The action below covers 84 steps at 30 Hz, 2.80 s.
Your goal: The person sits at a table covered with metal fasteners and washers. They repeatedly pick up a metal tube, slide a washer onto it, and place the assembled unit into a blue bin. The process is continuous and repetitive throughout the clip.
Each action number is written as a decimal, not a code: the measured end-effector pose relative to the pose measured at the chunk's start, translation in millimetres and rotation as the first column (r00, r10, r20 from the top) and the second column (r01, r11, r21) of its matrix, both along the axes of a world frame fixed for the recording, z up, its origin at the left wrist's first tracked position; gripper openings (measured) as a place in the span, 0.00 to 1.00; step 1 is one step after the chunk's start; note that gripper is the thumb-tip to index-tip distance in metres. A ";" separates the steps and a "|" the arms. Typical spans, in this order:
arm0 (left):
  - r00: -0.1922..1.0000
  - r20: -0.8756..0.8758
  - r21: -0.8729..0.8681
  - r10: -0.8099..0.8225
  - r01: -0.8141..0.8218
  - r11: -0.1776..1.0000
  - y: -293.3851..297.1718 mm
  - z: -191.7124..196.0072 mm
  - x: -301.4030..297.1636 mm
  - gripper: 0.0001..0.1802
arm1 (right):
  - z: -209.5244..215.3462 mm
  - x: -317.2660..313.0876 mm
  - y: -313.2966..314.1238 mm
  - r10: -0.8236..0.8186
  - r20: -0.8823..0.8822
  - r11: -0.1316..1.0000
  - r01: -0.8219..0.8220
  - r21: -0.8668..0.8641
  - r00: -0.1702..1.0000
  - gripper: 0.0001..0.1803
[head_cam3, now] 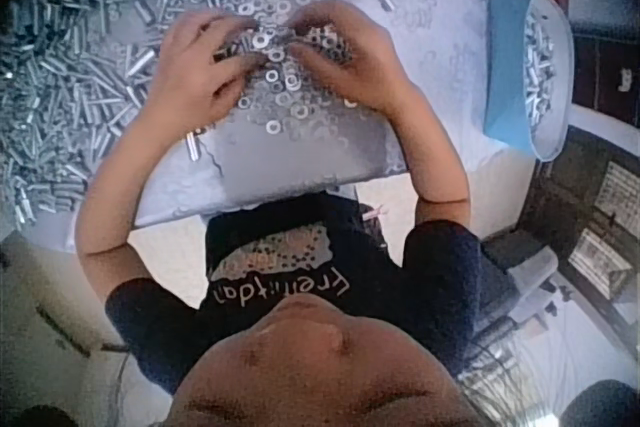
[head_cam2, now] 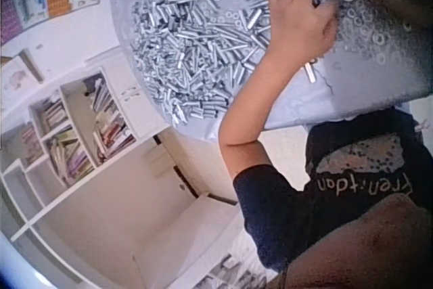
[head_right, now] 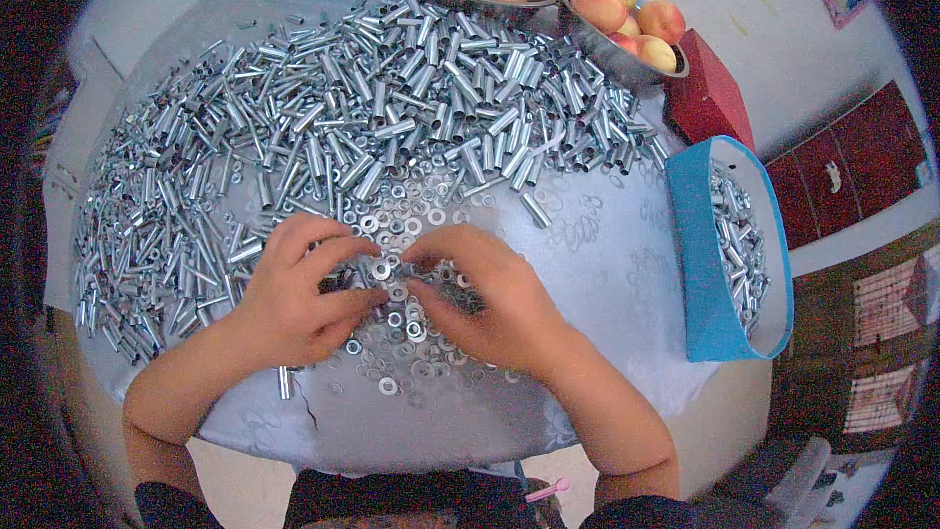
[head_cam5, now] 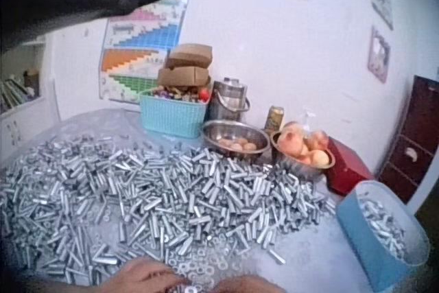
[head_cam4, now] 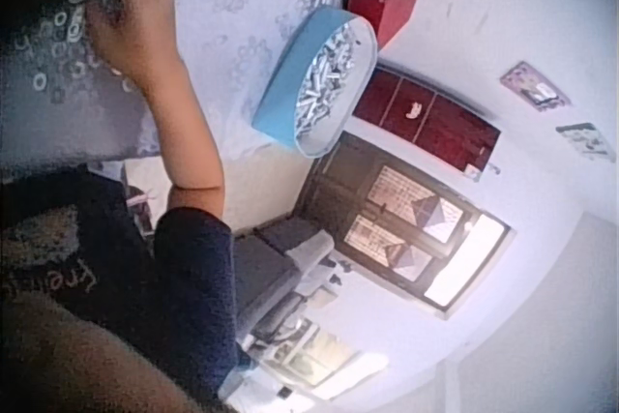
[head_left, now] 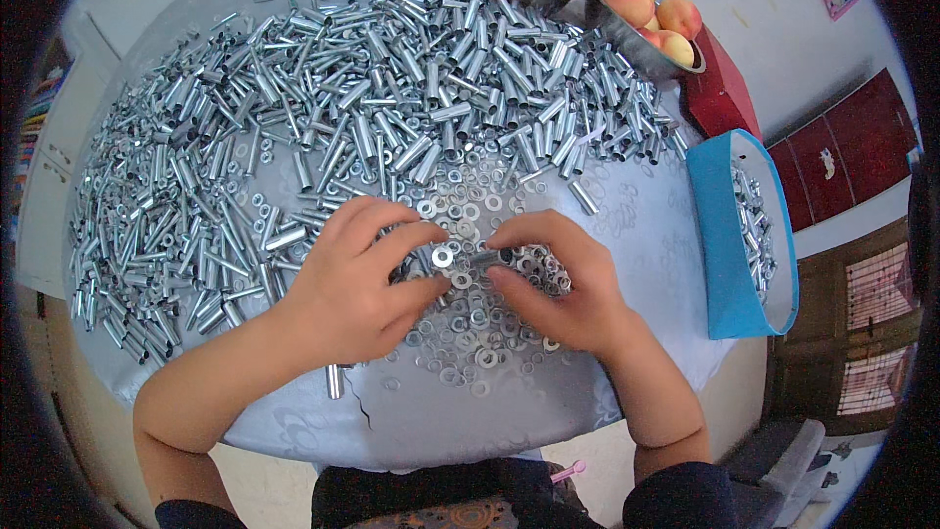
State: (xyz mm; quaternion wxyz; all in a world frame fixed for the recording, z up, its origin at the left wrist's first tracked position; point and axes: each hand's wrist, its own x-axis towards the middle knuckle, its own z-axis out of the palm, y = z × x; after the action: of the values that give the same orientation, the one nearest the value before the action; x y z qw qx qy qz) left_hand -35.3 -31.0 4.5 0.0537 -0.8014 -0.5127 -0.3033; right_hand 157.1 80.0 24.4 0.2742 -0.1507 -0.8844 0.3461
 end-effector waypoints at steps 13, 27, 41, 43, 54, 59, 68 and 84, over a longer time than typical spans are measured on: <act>0.990 0.067 -0.095 -0.121 0.127 0.987 -3.9 -11.5 3.0 0.13 | -15.7 1.8 7.0 -0.071 -0.078 0.969 0.050 -0.242 0.994 0.13; 0.428 0.892 -0.231 0.147 0.150 0.961 -4.6 -9.9 7.0 0.09 | -16.0 -0.3 -3.0 -0.019 -0.117 0.916 -0.030 -0.401 0.993 0.08; 0.366 0.929 -0.149 0.042 0.270 0.951 -6.1 -13.1 7.3 0.10 | -11.6 0.8 2.0 -0.088 -0.073 0.861 0.039 -0.507 0.994 0.04; 0.394 0.919 -0.145 0.020 0.288 0.947 -6.6 -15.0 6.0 0.10 | -10.2 1.4 1.3 -0.056 -0.063 0.779 0.004 -0.627 0.996 0.04; 0.620 0.765 -0.243 0.175 0.026 0.970 -7.1 -6.5 6.0 0.11 | 0.0 1.6 3.5 -0.132 -0.129 0.586 -0.027 -0.810 0.983 0.11; 0.693 0.689 -0.304 0.212 0.011 0.953 -9.2 -8.4 5.1 0.12 | 3.3 3.5 4.9 -0.126 -0.134 0.604 -0.031 -0.796 0.983 0.11; 0.756 0.627 -0.263 0.190 -0.024 0.965 -6.0 -10.7 3.3 0.12 | 2.0 5.0 6.8 -0.110 -0.122 0.710 -0.008 -0.704 0.986 0.11; 0.837 0.547 -0.169 0.013 0.095 0.981 -4.3 -10.1 1.8 0.15 | -3.5 -2.6 -13.1 0.080 0.074 0.828 -0.025 -0.560 0.994 0.12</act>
State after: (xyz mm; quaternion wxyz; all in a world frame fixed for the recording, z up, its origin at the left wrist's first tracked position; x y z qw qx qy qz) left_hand -33.5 -35.3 -5.6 -0.1773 -0.6938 -0.5160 -0.4701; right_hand 154.5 66.9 20.9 0.1669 -0.2161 -0.7604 0.5893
